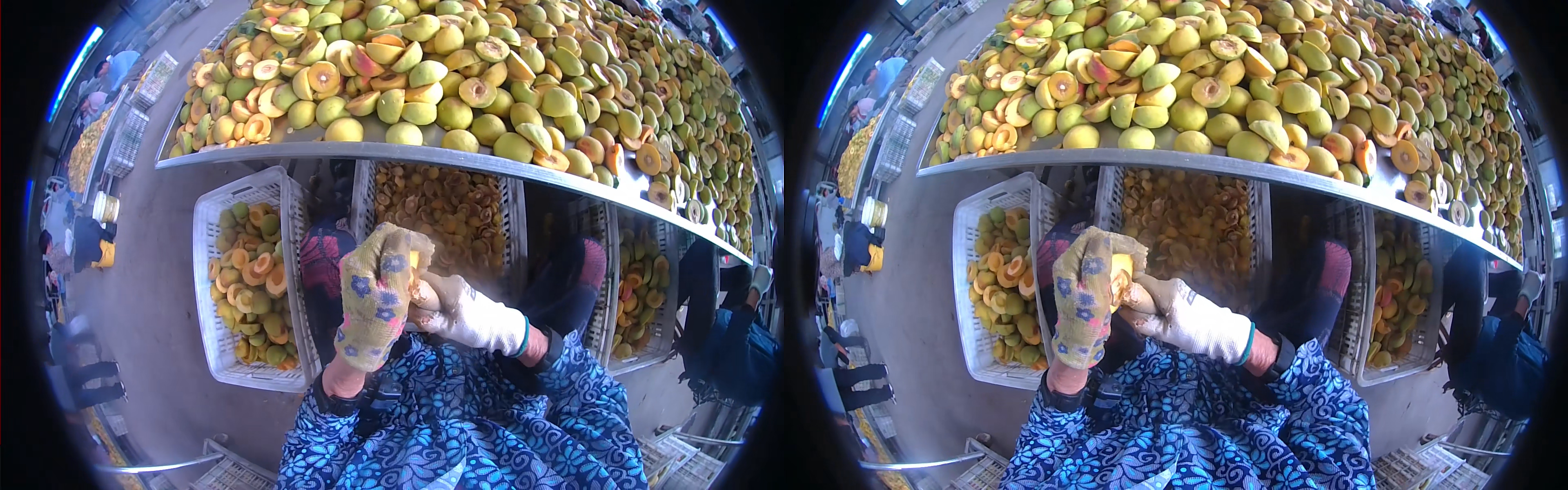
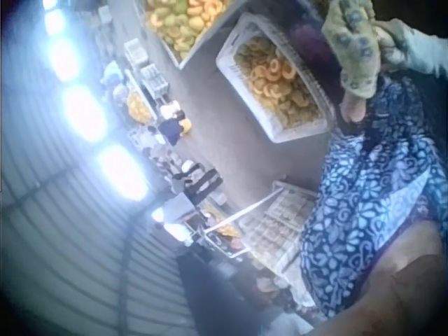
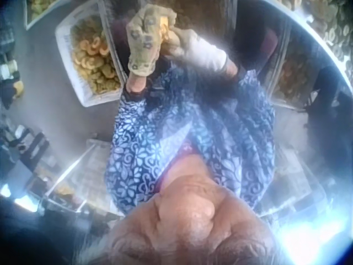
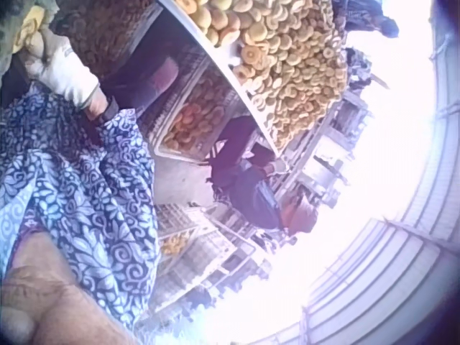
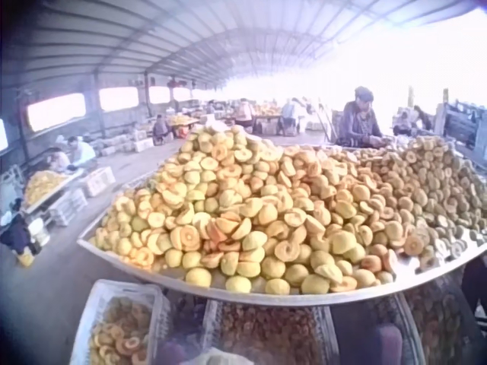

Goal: Manually remove the pits from peaches and peel them using a hand-held tool.

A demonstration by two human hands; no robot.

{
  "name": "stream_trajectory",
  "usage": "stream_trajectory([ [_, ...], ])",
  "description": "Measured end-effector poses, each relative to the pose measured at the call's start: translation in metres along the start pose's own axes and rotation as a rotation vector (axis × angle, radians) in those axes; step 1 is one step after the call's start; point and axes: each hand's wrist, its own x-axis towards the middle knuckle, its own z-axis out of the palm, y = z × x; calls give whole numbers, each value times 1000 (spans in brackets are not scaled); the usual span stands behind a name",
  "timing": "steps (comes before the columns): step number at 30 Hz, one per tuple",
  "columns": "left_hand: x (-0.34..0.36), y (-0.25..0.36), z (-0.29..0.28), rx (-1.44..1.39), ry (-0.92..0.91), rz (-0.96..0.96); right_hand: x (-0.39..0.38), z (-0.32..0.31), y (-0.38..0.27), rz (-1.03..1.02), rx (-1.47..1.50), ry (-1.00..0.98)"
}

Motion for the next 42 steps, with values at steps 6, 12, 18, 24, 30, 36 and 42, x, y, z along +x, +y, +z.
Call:
stream_trajectory([
  [6,-14,4,11,-28,106,102,-10,-8,-37,297,535,-250],
  [12,17,7,0,148,-142,195,-15,-12,-27,386,365,-161],
  [18,30,-8,-4,-384,-507,-179,-21,-14,-15,515,849,-288],
  [24,-11,-19,2,-273,-231,-66,-20,-11,-30,559,622,-239],
  [30,-10,-7,7,-283,-63,-49,-18,-12,-34,567,987,-488],
  [36,23,-8,-19,34,-512,157,-10,-21,-31,663,973,-432],
  [42,15,-11,-5,-379,-420,-154,-9,-9,-12,581,1230,-500],
])
